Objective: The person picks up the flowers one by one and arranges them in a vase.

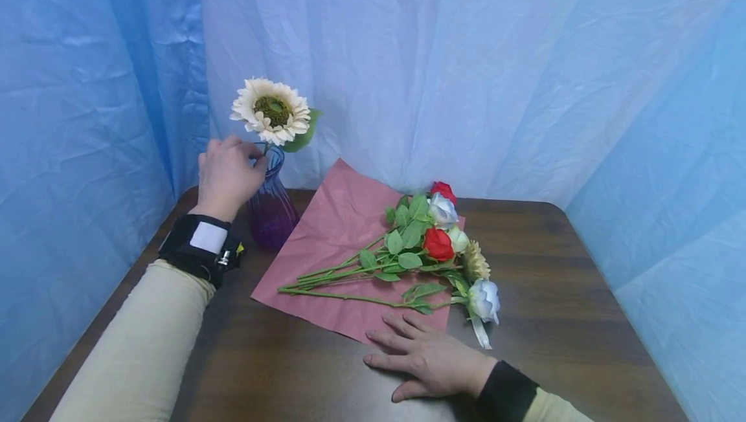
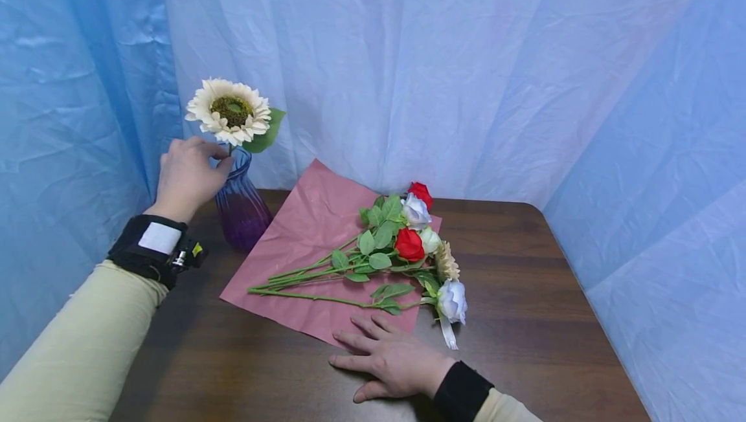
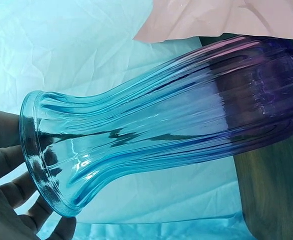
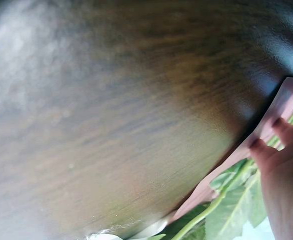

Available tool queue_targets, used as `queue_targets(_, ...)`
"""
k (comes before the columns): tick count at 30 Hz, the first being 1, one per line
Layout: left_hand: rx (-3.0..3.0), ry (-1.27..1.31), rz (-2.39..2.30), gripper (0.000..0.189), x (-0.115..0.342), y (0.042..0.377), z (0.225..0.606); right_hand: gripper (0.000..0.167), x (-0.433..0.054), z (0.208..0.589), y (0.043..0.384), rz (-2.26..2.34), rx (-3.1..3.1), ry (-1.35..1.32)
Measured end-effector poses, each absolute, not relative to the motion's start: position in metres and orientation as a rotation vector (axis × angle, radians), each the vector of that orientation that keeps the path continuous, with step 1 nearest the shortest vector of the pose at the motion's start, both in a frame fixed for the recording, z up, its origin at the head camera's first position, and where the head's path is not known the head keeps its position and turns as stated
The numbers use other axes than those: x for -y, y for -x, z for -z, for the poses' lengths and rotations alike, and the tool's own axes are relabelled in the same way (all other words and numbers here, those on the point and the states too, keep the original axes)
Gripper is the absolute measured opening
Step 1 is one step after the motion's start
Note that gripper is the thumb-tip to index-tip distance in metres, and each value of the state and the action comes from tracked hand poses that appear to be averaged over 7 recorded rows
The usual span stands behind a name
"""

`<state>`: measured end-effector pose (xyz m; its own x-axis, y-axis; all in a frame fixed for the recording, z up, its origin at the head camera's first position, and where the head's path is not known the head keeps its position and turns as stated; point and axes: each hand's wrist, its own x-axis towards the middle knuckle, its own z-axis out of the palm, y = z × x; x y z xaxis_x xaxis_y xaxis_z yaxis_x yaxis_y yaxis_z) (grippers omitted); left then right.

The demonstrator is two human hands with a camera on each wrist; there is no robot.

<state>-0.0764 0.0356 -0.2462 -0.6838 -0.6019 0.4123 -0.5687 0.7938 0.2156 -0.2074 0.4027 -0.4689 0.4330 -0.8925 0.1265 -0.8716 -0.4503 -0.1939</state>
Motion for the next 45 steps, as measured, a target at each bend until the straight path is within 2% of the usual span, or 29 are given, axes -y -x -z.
queue_targets(22,2.665,-1.071,0.2,0.026,-0.017,0.09,0.238,0.066,-0.403,0.466,0.208,0.327,-1.575,2.537)
queue_targets(45,2.536,-1.327,0.133,0.041,-0.002,0.088,0.237,0.066,-0.4,0.466,0.207,0.32,-1.582,2.571)
